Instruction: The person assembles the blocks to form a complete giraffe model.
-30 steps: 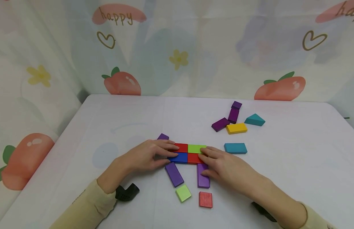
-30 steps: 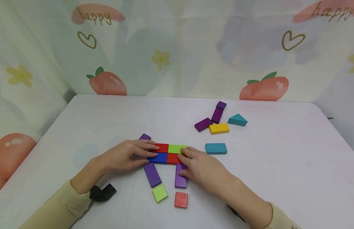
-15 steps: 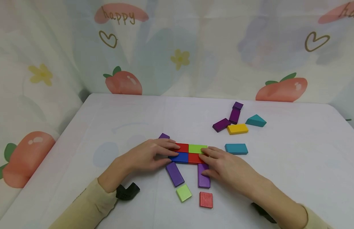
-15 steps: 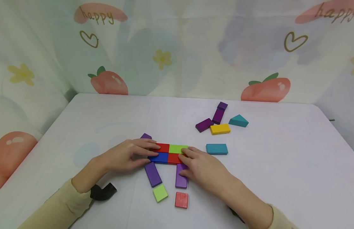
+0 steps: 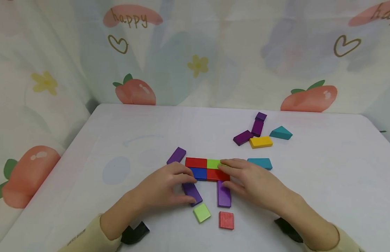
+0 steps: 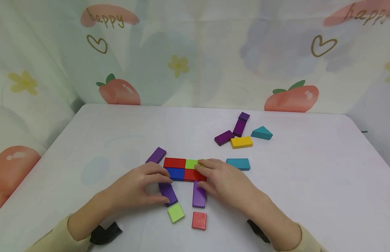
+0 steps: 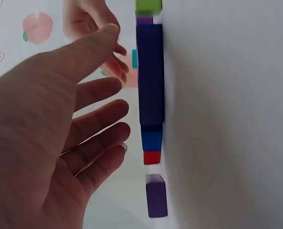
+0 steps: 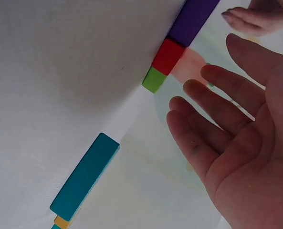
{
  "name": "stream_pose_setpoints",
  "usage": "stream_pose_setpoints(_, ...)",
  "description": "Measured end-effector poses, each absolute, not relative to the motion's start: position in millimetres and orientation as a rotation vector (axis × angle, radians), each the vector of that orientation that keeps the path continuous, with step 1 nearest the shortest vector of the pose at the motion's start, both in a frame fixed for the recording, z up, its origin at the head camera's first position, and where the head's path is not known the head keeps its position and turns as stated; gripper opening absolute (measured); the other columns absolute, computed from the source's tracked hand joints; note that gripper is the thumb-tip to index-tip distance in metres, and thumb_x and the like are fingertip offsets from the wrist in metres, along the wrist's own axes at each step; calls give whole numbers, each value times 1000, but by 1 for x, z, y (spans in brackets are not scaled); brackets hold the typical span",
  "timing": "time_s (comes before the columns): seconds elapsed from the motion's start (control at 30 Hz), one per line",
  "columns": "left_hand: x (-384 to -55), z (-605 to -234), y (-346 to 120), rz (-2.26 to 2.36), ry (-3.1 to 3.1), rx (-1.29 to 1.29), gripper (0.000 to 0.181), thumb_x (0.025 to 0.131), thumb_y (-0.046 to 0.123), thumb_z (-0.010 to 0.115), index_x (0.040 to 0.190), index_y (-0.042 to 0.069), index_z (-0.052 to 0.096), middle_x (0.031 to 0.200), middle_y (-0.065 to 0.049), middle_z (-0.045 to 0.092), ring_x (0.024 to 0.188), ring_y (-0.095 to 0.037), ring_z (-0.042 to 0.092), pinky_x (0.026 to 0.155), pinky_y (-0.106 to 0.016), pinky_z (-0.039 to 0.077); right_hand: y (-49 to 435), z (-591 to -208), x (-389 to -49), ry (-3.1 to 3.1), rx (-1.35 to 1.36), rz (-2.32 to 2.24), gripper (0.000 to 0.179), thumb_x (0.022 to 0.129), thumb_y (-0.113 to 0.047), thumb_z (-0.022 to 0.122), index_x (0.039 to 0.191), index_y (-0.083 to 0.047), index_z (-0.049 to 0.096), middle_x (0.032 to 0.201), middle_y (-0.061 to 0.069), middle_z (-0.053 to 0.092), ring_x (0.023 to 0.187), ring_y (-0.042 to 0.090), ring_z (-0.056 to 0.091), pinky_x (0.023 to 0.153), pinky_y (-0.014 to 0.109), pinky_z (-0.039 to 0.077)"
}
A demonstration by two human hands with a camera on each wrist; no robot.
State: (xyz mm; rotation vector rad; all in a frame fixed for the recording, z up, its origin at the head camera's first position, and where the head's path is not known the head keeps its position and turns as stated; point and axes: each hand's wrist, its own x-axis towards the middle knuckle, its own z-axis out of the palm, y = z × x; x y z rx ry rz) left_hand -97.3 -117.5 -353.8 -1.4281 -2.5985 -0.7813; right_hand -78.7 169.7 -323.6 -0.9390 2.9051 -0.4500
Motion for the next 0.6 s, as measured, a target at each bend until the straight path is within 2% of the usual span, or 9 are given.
stream_pose_setpoints(0.3,-82,-353,-113,-551,-2678,-1495,33,89,36,79,113,13,78,114,3,71,113,-15,62,102,-31,48,173,-330,-84,2748,-1005,-473,52,93,-31,74,141,-13,62,148,7,52,135,30,49,101,46,49)
stream_pose_setpoints(0.6,-78,-351,-115,-500,-2714,-1573,33,93,25,75,122,11,75,124,2,70,122,-13,60,105,-34,47,176,-328,-84,2733,-1054,-432,52,93,-33,74,140,-12,63,148,9,53,135,33,49,102,52,47)
